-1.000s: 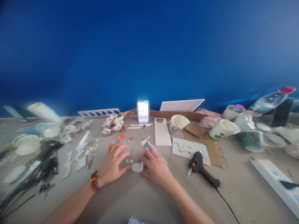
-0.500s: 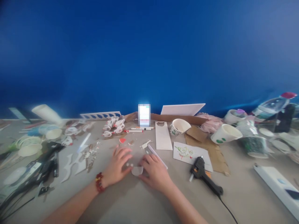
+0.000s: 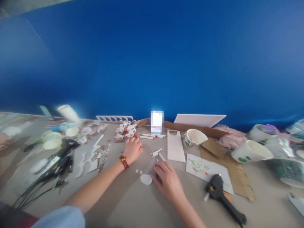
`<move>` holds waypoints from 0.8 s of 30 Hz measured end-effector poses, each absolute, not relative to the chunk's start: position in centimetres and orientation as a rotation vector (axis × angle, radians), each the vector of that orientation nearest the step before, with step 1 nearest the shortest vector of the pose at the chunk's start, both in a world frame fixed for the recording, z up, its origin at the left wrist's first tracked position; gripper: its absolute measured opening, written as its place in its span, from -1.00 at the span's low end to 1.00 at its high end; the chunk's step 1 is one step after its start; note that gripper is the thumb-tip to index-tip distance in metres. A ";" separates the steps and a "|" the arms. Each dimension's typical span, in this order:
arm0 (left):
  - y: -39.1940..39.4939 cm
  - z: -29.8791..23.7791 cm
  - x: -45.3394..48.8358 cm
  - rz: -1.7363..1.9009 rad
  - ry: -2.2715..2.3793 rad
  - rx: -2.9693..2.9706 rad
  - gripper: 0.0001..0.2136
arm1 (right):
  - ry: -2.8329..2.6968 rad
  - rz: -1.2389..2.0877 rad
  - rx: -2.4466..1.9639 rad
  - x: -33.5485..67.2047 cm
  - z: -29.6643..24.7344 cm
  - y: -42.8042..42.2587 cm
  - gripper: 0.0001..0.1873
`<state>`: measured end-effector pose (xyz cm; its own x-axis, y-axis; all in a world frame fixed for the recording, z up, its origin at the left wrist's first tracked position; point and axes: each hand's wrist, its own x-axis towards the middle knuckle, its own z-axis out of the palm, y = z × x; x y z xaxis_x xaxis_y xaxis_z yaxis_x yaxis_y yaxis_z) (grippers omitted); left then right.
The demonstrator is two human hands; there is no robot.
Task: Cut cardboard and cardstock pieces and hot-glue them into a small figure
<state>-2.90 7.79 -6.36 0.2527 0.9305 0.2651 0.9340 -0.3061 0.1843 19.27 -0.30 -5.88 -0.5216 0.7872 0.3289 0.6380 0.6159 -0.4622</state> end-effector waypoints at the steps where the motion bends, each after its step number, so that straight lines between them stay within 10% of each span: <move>1: 7.9 -6.3 -2.8 -0.509 -1.839 -2.477 -0.94 | -2.330 0.385 -1.121 19.3 -5.9 -0.3 -0.83; 24: 7.1 -5.1 -8.1 -0.469 -2.006 -2.310 -0.76 | -2.287 0.372 -1.136 19.6 -5.6 -0.1 -0.84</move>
<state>-8.09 7.12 -5.06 0.1144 0.9599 0.2560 0.9738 -0.1593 0.1622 19.64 -0.07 -5.55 -0.4891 0.7970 0.3544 0.6437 0.6040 -0.4700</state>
